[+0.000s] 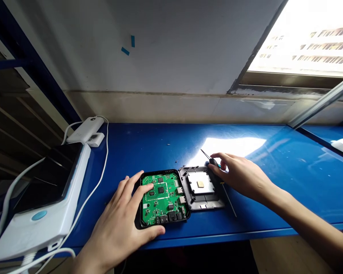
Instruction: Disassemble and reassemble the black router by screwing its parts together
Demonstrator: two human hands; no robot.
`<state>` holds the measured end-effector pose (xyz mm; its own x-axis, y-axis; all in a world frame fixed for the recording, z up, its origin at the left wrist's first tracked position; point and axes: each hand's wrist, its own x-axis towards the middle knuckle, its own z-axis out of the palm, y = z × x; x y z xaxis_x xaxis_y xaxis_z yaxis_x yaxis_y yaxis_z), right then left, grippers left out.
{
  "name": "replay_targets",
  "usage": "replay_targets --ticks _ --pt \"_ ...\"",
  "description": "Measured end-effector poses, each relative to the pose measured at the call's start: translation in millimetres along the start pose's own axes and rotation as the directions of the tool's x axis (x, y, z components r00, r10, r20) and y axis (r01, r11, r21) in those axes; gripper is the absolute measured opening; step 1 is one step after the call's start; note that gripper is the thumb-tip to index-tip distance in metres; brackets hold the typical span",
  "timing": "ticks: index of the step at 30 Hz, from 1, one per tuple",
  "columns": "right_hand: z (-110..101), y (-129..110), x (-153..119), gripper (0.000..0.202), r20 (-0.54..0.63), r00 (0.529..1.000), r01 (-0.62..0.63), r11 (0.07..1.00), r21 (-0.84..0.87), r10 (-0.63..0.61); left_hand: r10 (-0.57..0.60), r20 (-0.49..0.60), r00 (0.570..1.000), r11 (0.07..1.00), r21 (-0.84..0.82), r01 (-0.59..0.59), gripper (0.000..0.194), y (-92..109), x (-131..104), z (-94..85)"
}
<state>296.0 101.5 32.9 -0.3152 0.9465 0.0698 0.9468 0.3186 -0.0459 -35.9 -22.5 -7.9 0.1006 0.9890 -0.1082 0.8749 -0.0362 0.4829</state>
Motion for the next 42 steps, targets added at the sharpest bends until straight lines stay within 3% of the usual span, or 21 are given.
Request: replay_targets --ticks 6,13,21,34,42 --pt "-2 -7 2 0.038 0.006 1.000 -0.006 1.000 -0.015 0.006 -0.013 0.035 0.999 1.000 -0.006 0.013 0.083 0 0 -0.2" --pt "-4 -9 5 0.036 0.018 1.000 -0.007 1.000 -0.022 0.008 0.018 -0.011 1.000 1.000 0.004 -0.018 0.080 -6 0 5.8" --pt "-3 -9 0 0.034 -0.001 0.996 0.086 0.995 -0.045 -0.087 -0.030 0.034 0.999 0.998 0.063 0.028 0.080 -2 -1 4.1" --pt "5 -6 5 0.016 -0.005 0.980 0.197 0.979 0.055 -0.197 0.078 -0.117 0.990 0.991 0.119 -0.064 0.072 -9 -1 11.4" --pt "-6 -10 0 0.018 -0.033 0.987 0.158 0.978 0.136 -0.155 0.127 -0.174 0.977 0.983 0.151 -0.101 0.071 -14 -1 14.9"
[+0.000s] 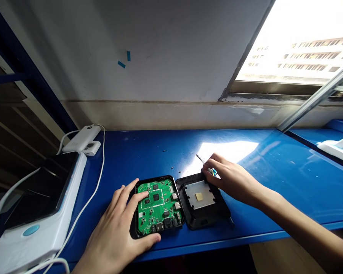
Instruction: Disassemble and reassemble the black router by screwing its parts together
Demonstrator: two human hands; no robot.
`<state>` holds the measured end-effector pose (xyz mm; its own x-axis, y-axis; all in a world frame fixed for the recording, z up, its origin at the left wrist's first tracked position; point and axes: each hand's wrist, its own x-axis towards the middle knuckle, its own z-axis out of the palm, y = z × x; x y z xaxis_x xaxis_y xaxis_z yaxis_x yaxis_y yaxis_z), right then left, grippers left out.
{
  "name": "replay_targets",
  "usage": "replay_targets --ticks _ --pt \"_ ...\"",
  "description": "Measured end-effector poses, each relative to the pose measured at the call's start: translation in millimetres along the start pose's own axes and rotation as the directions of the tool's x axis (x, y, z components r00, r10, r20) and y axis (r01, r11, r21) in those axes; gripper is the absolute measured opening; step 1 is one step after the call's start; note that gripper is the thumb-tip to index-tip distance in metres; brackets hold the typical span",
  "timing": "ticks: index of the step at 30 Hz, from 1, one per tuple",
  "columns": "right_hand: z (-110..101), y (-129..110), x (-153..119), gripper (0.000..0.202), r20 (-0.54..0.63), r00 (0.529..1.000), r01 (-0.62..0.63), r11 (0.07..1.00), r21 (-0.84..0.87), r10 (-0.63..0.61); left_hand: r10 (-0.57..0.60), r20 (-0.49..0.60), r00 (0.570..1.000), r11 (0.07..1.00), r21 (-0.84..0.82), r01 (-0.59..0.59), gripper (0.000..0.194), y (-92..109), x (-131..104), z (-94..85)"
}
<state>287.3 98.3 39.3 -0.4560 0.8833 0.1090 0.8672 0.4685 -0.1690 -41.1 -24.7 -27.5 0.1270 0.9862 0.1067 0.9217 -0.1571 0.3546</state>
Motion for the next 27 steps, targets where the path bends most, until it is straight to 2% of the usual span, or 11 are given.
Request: replay_targets --ticks 5,12,18,21,24,27 --pt "3 4 -4 0.021 0.009 1.000 -0.009 0.993 0.121 0.008 -0.012 0.008 1.000 1.000 -0.010 0.012 0.068 0 1 -0.3" --pt "-3 -5 -12 0.024 -0.011 1.000 -0.025 0.947 0.319 0.029 -0.056 -0.080 0.995 0.997 -0.055 0.051 0.062 9 -2 -1.1" --pt "-14 -2 -22 0.032 -0.072 0.997 -0.007 0.907 0.421 0.041 -0.078 -0.051 0.996 0.993 -0.098 0.073 0.065 10 -1 -2.4" --pt "-19 0 -29 0.029 -0.134 0.988 0.003 0.866 0.501 0.074 -0.064 -0.056 0.996 0.990 -0.128 0.057 0.078 6 0 -2.4" --pt "-22 -4 -31 0.025 -0.204 0.973 0.025 0.823 0.567 0.111 0.008 -0.116 0.993 0.986 -0.162 -0.027 0.096 2 1 -2.1" --pt "-25 -13 -28 0.025 -0.261 0.956 0.045 0.809 0.586 0.135 0.047 -0.202 0.978 0.986 -0.146 -0.078 0.097 7 0 -2.6"
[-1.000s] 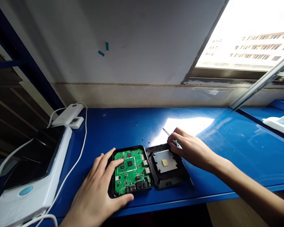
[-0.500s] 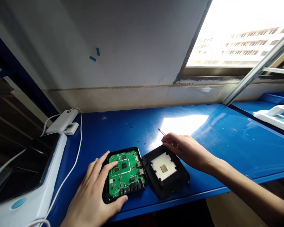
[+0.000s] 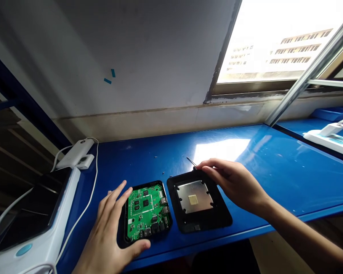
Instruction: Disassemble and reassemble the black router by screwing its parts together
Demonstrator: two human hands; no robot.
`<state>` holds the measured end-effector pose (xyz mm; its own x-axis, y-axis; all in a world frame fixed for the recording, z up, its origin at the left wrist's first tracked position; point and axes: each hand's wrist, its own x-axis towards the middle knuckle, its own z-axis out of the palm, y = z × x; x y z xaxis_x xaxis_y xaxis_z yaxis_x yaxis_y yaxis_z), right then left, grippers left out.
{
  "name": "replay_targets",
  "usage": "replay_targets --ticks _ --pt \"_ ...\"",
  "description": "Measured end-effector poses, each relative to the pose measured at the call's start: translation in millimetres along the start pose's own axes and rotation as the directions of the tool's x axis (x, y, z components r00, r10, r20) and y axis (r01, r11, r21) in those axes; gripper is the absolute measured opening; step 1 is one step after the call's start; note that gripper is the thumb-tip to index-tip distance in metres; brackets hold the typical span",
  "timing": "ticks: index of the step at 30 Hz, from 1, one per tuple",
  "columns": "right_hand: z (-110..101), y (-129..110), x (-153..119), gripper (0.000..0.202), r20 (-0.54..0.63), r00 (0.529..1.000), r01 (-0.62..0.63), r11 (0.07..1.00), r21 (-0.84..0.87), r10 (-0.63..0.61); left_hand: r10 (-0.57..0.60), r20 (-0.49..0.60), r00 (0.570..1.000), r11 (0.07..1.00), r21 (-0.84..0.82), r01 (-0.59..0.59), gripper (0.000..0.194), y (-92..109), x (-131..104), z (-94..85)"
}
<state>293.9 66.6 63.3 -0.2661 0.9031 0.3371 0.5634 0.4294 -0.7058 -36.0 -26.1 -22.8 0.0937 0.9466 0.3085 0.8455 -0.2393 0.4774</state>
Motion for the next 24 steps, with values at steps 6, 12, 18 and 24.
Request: replay_targets --ticks 6,12,18,24 --pt "14 -22 9 0.023 -0.072 0.996 0.061 0.995 0.075 -0.056 0.100 -0.033 0.994 0.995 0.031 -0.099 0.124 46 2 -3.2" --pt "30 -34 9 0.019 -0.091 0.993 0.090 0.983 0.159 -0.076 0.198 -0.059 0.978 0.980 0.040 -0.196 0.132 68 11 -9.4" --pt "40 -32 2 0.018 -0.050 0.998 0.052 0.978 0.203 -0.043 0.246 -0.065 0.967 0.967 0.076 -0.241 0.121 66 13 -9.3" --pt "46 -27 -2 0.020 0.008 1.000 0.018 0.974 0.225 -0.020 0.255 -0.061 0.965 0.966 0.064 -0.251 0.116 63 14 -9.2"
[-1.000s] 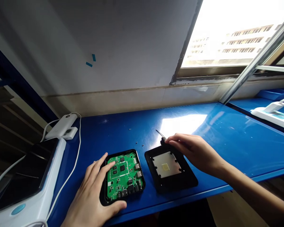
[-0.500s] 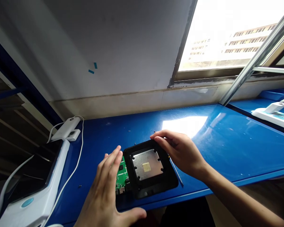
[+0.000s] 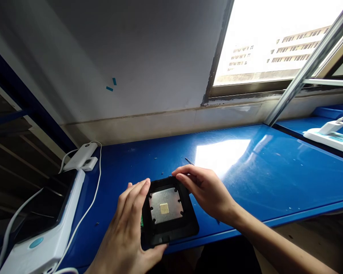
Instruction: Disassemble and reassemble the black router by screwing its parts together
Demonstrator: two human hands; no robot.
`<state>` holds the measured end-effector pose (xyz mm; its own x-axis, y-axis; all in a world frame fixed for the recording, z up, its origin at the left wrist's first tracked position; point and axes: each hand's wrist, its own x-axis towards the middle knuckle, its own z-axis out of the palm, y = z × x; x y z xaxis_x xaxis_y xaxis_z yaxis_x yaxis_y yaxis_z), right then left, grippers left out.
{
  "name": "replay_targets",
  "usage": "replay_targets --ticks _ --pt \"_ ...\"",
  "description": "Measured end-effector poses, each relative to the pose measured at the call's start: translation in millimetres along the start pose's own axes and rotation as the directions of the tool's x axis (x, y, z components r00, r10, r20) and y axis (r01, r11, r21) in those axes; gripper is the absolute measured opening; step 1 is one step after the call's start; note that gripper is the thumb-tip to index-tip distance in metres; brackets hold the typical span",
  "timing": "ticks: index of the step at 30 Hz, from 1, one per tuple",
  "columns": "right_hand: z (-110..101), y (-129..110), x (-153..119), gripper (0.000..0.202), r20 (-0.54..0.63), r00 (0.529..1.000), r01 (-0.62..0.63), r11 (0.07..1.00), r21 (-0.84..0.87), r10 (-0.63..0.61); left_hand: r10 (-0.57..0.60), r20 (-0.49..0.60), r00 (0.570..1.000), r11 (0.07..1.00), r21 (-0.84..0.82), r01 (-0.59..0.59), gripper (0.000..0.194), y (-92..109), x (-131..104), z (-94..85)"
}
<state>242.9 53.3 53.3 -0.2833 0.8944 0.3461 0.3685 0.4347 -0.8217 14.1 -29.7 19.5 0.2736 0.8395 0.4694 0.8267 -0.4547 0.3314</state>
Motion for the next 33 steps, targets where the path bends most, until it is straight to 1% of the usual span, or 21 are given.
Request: replay_targets --ticks 2,3,4,5,6,7,8,9,10,12,15,17,20,22,25,28,30,33 --pt "-2 0 -3 0.019 0.042 0.999 0.017 1.000 0.012 -0.018 0.006 -0.018 1.000 1.000 -0.004 -0.006 0.114 -3 -1 0.9" --pt "-4 0 -5 0.021 0.076 0.995 0.064 0.998 0.019 -0.065 0.007 -0.027 1.000 1.000 -0.011 -0.007 0.114 -5 -2 1.5" --pt "-7 0 -8 0.035 0.123 0.983 0.138 0.990 0.017 -0.139 0.010 -0.036 0.999 1.000 -0.020 -0.011 0.114 -7 -3 2.2" --pt "-9 0 -10 0.060 0.185 0.956 0.232 0.973 0.006 -0.229 0.016 -0.045 0.999 0.999 -0.031 -0.017 0.114 -8 -3 2.8" --pt "-11 0 -13 0.089 0.259 0.914 0.330 0.944 -0.026 -0.312 0.024 -0.055 0.998 0.999 -0.041 -0.027 0.114 -9 -4 3.4" --pt "-12 0 -15 0.113 0.337 0.866 0.413 0.908 -0.069 -0.368 0.035 -0.066 0.997 0.998 -0.052 -0.039 0.114 -10 -4 3.8" --pt "-13 1 -17 0.128 0.408 0.825 0.473 0.872 -0.122 -0.391 0.048 -0.077 0.996 0.997 -0.063 -0.053 0.113 -10 -3 4.1" --pt "-13 1 -19 0.136 0.468 0.796 0.510 0.842 -0.175 -0.384 0.059 -0.087 0.994 0.995 -0.073 -0.065 0.112 -10 -3 4.2" --pt "-13 2 -20 0.139 0.507 0.780 0.528 0.821 -0.217 -0.367 0.067 -0.096 0.993 0.994 -0.080 -0.075 0.111 -10 -3 4.1" --pt "-12 5 -22 0.142 0.531 0.778 0.532 0.801 -0.274 -0.335 0.072 -0.107 0.992 0.993 -0.087 -0.081 0.107 -10 -2 3.5" --pt "-12 9 -23 0.144 0.511 0.806 0.498 0.810 -0.310 -0.300 0.056 -0.094 0.994 0.994 -0.090 -0.065 0.107 -11 -3 2.4" --pt "-12 11 -25 0.144 0.484 0.821 0.485 0.818 -0.311 -0.303 0.042 -0.076 0.996 0.994 -0.097 -0.049 0.109 -12 -4 1.6" --pt "-12 13 -26 0.146 0.453 0.828 0.489 0.821 -0.295 -0.331 0.034 -0.054 0.998 0.994 -0.104 -0.039 0.112 -13 -6 0.9" --pt "-11 14 -27 0.146 0.442 0.826 0.500 0.816 -0.289 -0.349 0.043 -0.045 0.998 0.993 -0.104 -0.048 0.113 -14 -7 0.5" --pt "-10 14 -27 0.145 0.437 0.820 0.519 0.803 -0.293 -0.370 0.064 -0.032 0.997 0.993 -0.094 -0.067 0.109 -15 -6 0.1" --pt "-8 13 -27 0.142 0.430 0.815 0.539 0.779 -0.320 -0.387 0.098 0.009 0.995 0.995 -0.028 -0.098 0.106 -15 -2 0.8" --pt "-6 9 -27 0.134 0.426 0.809 0.560 0.751 -0.351 -0.404 0.134 0.023 0.991 0.990 0.033 -0.134 0.105 -13 2 1.9" --pt "-3 1 -27 0.121 0.444 0.786 0.601 0.701 -0.383 -0.430 0.194 0.008 0.981 0.978 0.080 -0.194 0.104 -9 7 3.0"
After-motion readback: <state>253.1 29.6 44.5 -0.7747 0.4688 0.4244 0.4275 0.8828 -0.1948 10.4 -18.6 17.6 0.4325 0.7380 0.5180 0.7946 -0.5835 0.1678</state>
